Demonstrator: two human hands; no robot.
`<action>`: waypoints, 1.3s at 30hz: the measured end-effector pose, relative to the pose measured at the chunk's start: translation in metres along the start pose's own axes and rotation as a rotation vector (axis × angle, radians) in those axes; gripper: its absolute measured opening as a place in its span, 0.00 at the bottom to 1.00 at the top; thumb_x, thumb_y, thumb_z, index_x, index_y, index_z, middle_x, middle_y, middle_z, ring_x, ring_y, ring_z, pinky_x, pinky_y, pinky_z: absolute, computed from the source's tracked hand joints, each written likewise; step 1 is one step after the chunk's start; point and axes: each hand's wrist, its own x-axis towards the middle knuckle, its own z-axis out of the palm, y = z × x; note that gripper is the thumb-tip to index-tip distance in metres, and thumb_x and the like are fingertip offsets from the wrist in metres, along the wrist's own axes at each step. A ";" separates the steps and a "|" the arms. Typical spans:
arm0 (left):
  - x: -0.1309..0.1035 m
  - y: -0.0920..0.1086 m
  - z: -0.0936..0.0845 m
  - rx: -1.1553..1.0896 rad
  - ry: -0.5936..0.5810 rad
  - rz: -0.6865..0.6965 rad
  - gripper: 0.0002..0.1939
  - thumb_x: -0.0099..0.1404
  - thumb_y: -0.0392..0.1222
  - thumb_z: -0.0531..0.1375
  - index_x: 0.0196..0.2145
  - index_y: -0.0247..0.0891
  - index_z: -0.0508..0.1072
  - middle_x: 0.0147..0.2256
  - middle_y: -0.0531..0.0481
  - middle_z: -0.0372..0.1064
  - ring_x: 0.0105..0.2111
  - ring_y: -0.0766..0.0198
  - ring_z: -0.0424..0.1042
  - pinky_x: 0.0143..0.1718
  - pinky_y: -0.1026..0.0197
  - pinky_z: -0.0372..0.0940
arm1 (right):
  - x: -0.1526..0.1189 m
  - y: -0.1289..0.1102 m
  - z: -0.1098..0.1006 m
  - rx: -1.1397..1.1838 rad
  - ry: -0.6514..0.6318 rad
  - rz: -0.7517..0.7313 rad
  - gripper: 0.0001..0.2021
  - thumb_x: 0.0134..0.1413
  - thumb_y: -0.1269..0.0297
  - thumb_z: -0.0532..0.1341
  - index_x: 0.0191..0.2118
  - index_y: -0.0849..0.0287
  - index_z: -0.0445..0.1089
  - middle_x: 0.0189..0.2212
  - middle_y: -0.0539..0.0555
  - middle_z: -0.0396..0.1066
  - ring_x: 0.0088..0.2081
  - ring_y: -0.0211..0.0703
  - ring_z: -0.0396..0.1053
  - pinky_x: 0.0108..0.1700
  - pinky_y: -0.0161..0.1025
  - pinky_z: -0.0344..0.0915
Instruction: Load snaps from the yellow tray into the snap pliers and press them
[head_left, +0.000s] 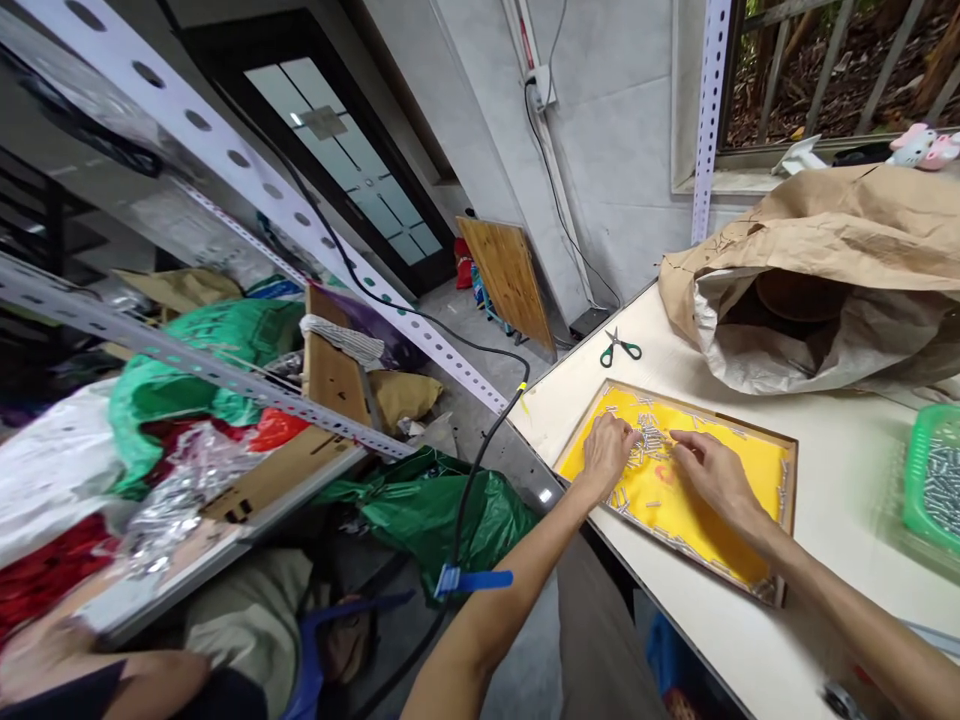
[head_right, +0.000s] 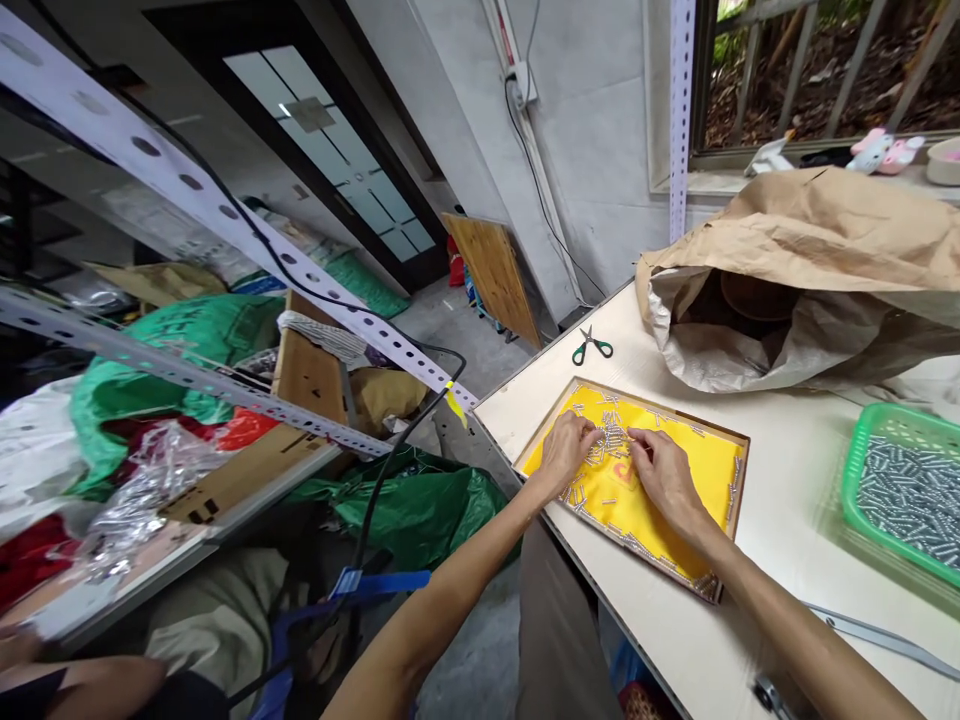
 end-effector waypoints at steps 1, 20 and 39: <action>0.003 0.002 0.000 0.012 -0.013 0.008 0.09 0.67 0.42 0.57 0.38 0.36 0.75 0.41 0.44 0.68 0.45 0.57 0.66 0.43 0.59 0.63 | -0.001 0.001 0.000 -0.003 -0.001 -0.007 0.12 0.54 0.64 0.56 0.40 0.56 0.76 0.41 0.56 0.77 0.43 0.48 0.73 0.49 0.47 0.67; 0.002 -0.004 0.008 -0.375 -0.026 0.206 0.04 0.61 0.34 0.61 0.34 0.36 0.75 0.35 0.47 0.71 0.38 0.61 0.68 0.43 0.59 0.64 | -0.002 0.001 0.006 0.100 0.013 0.068 0.13 0.53 0.65 0.56 0.40 0.57 0.76 0.40 0.55 0.77 0.42 0.47 0.74 0.46 0.45 0.69; -0.033 0.023 0.014 -1.450 -0.141 -0.288 0.20 0.44 0.50 0.71 0.25 0.30 0.73 0.20 0.52 0.68 0.20 0.72 0.65 0.24 0.68 0.62 | -0.019 -0.027 0.008 -0.014 0.029 -0.149 0.09 0.54 0.64 0.55 0.27 0.56 0.70 0.27 0.53 0.74 0.29 0.43 0.70 0.34 0.39 0.64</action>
